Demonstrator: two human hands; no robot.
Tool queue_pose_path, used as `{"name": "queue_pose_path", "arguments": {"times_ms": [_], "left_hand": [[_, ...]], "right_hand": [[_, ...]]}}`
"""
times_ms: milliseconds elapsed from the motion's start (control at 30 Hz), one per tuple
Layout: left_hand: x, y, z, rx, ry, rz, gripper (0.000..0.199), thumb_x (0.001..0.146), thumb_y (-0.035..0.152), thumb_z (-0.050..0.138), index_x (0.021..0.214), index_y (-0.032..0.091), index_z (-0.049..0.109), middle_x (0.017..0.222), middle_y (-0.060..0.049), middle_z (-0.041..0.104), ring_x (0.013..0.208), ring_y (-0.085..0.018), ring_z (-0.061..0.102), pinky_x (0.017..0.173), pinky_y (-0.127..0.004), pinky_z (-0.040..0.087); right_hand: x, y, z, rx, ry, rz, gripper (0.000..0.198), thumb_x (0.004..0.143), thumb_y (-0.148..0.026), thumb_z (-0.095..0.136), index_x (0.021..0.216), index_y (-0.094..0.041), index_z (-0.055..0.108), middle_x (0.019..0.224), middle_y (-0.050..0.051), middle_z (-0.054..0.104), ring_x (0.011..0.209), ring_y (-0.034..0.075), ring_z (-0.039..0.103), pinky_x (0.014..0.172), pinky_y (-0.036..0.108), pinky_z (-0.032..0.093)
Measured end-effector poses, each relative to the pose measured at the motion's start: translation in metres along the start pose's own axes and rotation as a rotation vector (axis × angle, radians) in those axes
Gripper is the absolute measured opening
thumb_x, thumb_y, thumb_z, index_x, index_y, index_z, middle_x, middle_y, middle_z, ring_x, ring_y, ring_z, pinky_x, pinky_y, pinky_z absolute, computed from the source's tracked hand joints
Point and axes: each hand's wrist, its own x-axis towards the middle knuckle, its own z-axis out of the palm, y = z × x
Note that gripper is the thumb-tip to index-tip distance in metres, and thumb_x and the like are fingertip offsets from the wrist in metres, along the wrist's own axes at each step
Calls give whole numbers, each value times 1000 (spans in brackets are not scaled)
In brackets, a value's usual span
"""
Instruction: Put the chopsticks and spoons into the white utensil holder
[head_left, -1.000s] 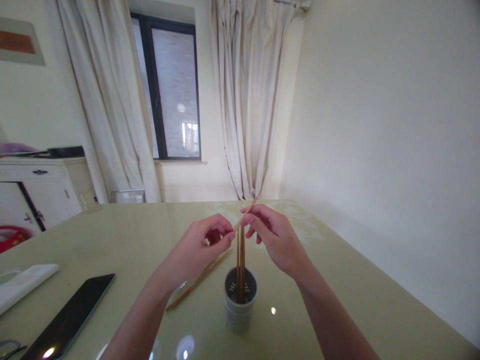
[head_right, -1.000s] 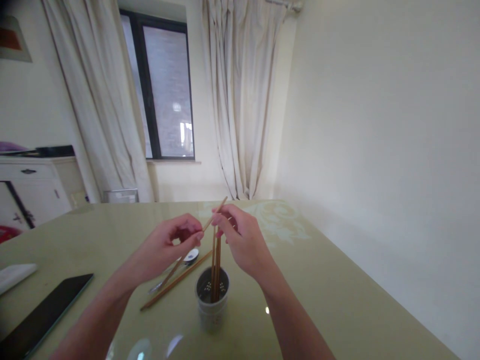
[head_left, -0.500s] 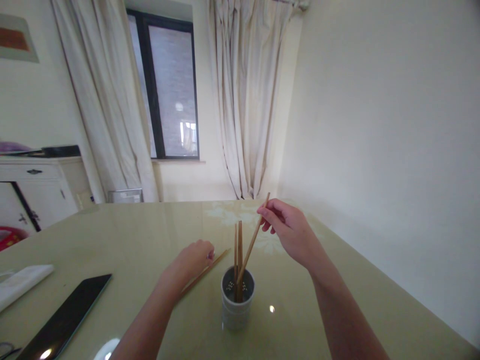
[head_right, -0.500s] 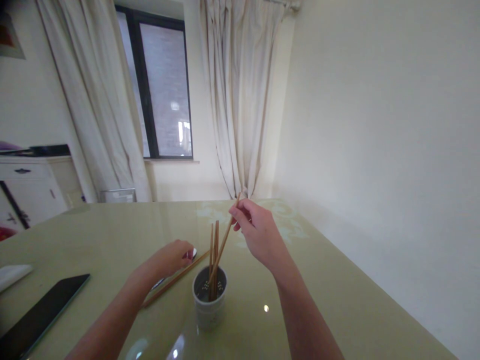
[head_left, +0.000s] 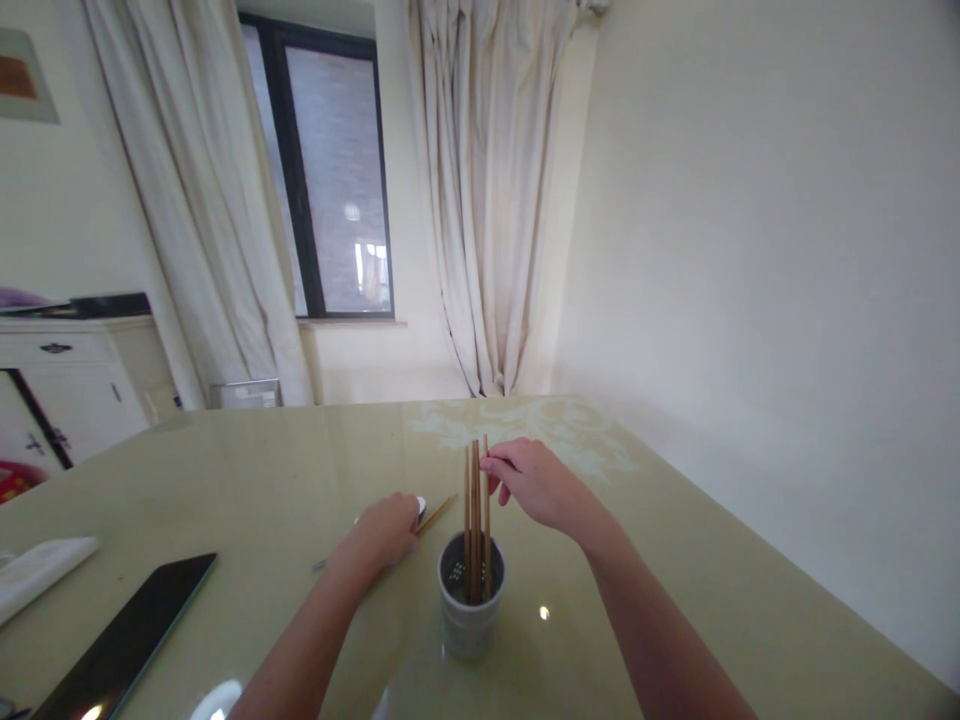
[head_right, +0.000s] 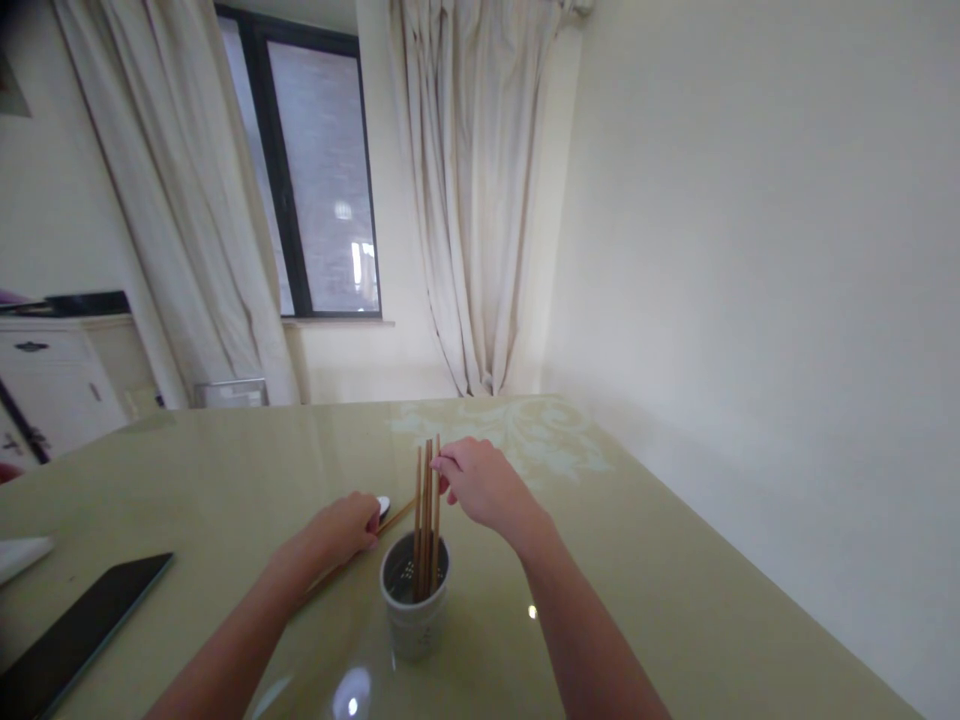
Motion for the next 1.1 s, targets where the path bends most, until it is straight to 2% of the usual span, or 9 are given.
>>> {"name": "queue_pose_path", "arguments": {"times_ms": [267,433,533,633,700,800,900,967,1100], "left_hand": [[0,-1,-1,-22,5,-17,17,80,18,67,94,19,75,106,-15,78,96,-30,74,76,-35,50],[6,-2,8,-58,-10,-1,15,75,18,69,90,21,73,100,-12,78,93,-29,74,73,-33,48],[7,-4,8,-92,-35,33,15,71,16,68,86,20,69,92,-8,77,83,-25,71,67,-30,44],[0,-10,-7,-140,-72,97,3,72,20,65,75,20,65,77,-2,72,73,-20,67,61,-28,40],[-10,-14,-27,-237,-40,145,8,77,27,63,74,19,63,75,-1,70,73,-19,64,62,-27,40],[-32,-13,-61,-596,43,255,19,87,38,60,84,19,60,80,-1,69,74,-17,63,64,-27,43],[-54,3,-86,-938,112,414,24,95,44,60,91,21,54,78,2,66,69,-14,60,62,-24,44],[-65,21,-93,-1036,178,489,25,96,45,63,93,22,54,77,3,64,69,-12,58,63,-23,44],[-76,49,-97,-1060,252,537,23,94,41,69,92,21,58,77,4,64,69,-11,57,63,-22,44]], "right_hand": [[4,6,6,37,-20,10,31,100,-22,54,75,-17,71,76,4,79,58,14,70,60,25,49],[4,5,7,55,-42,24,30,100,-21,53,77,-16,73,77,6,80,58,14,71,58,25,49],[2,4,3,56,-39,34,32,101,-24,53,78,-16,73,78,6,80,59,15,71,58,25,48],[-2,1,-7,16,37,46,31,102,-28,55,78,-17,73,74,4,78,59,15,70,60,26,48],[-6,-4,-14,-10,142,31,30,102,-28,57,77,-18,72,72,3,76,59,15,68,62,26,47],[-13,-18,-20,65,275,-66,31,103,-32,56,80,-19,72,72,1,74,60,14,65,62,26,46],[-19,-33,-16,285,308,-169,26,104,-39,57,100,-21,74,80,1,75,64,15,66,63,26,49],[-21,-41,-12,412,318,-208,25,104,-41,59,109,-21,72,86,2,77,67,15,68,63,26,51],[-21,-45,-8,549,374,-218,23,102,-41,62,98,-20,70,85,4,76,71,16,70,58,24,48]]}}
